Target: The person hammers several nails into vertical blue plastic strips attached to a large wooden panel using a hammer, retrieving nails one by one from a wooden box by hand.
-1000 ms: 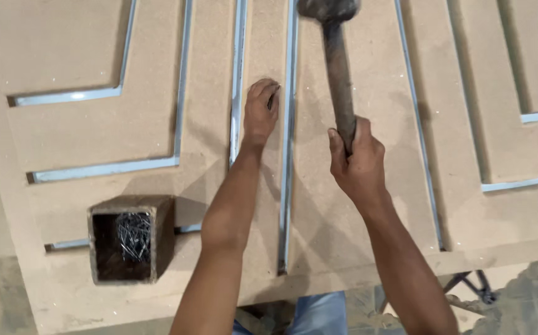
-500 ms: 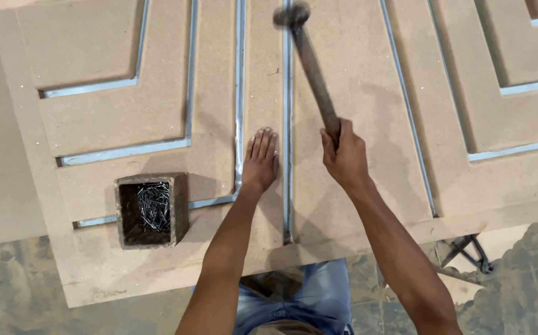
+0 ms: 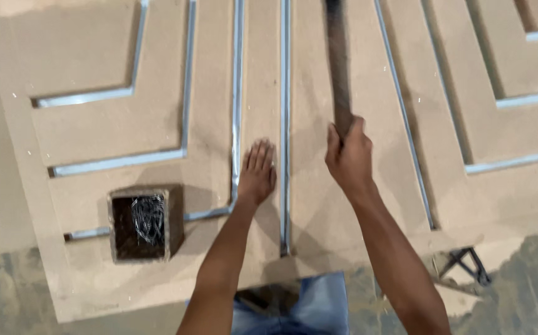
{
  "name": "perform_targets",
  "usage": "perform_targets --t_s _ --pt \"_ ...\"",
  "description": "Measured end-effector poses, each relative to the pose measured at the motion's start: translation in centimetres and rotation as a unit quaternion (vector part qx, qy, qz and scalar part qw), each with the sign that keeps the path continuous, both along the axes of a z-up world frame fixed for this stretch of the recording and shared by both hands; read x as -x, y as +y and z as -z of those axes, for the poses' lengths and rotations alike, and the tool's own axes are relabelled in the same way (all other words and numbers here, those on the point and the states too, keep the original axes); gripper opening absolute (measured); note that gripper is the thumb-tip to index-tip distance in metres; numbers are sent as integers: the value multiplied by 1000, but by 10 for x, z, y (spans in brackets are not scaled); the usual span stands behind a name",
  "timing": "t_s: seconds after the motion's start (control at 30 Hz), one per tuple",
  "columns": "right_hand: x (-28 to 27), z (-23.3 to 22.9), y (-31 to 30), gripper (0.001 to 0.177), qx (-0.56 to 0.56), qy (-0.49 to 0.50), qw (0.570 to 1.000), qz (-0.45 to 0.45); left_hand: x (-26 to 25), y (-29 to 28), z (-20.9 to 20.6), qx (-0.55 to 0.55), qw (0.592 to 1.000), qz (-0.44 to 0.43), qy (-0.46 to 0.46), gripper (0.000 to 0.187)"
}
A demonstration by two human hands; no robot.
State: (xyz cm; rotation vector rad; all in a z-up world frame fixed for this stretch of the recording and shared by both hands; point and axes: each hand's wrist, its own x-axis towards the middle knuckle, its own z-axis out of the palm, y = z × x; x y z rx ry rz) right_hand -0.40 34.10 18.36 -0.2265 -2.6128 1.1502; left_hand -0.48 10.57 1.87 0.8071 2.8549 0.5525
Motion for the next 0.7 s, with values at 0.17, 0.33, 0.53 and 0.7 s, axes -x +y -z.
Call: perform_targets --t_s 0.17,0.33,0.53,0.7 --pt "-3 16 -11 25 -8 -119 993 -24 -14 -3 -3 -18 1000 -5 -6 65" --pt "-6 28 7 25 -143 -208 966 -49 -6 -4 -7 -20 999 -14 -22 65" --pt "-14 28 5 24 69 29 997 13 -10 -3 -6 1 1000 -5 -15 65" --pt "-11 32 3 25 -112 -285 951 -41 -6 1 -5 21 1000 -2 -20 67"
